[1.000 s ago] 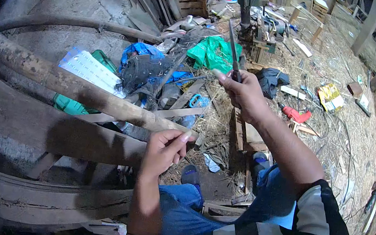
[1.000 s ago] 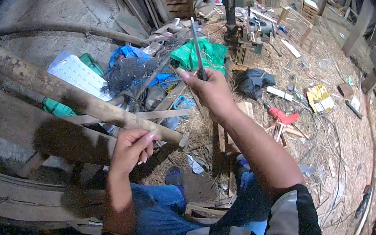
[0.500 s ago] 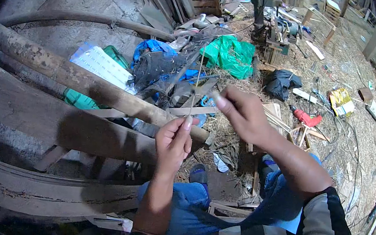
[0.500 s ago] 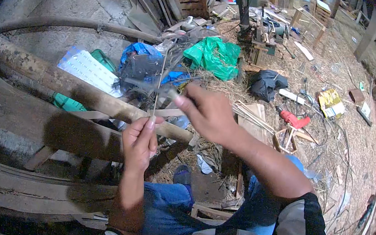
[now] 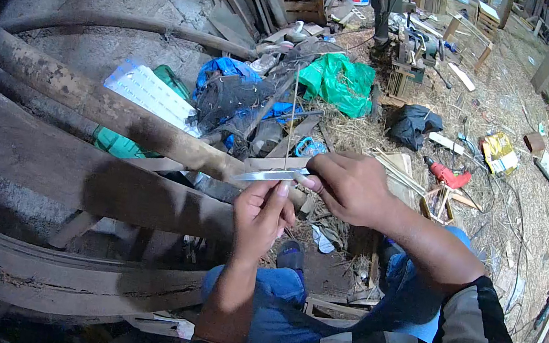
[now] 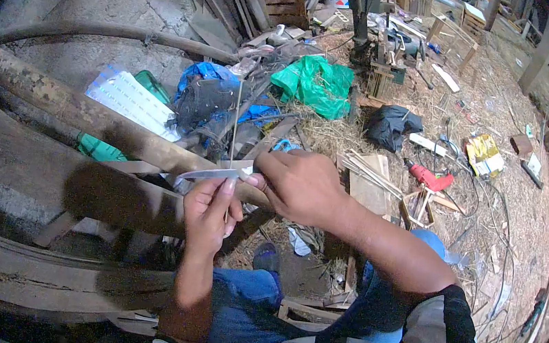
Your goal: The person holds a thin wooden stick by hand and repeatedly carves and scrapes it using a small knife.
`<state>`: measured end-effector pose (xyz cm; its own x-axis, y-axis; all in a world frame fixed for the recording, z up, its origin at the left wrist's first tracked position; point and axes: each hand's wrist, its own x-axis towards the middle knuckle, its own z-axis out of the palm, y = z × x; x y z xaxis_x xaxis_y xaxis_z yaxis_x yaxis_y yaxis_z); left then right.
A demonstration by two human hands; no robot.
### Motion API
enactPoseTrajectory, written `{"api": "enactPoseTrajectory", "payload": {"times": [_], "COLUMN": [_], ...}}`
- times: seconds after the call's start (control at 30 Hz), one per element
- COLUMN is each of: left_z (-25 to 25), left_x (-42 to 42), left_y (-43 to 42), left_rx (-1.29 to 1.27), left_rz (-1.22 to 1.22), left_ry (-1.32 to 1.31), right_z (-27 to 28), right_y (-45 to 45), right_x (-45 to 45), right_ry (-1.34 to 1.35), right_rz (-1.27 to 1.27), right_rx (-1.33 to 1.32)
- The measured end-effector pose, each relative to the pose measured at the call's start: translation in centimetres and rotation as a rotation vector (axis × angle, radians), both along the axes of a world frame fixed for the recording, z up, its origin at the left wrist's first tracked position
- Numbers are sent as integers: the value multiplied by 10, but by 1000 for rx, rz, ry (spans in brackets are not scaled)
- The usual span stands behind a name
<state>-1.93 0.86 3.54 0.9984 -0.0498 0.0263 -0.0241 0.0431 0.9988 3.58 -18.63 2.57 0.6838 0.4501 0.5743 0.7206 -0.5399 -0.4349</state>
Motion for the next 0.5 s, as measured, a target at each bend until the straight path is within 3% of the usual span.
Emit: {"api": "enactPoseTrajectory", "payload": {"times": [0.13, 0.27, 0.4, 0.5], "left_z": [0, -4, -6, -9], "left_x": [1, 2, 1, 3], "left_y": [-5, -6, -8, -10], "left_rx": [-20, -40, -99, -136], "left_rz": [11, 39, 38, 16], "left_ry": [28, 15, 10, 9], "right_z": [7, 6, 13, 2], "right_y": [-11, -9, -11, -5], "right_x": [14, 6, 9, 2], "right_ry": [18, -16, 50, -13], "right_rz": [-149, -37, -141, -65], "right_rx": [19, -61, -64, -102]}}
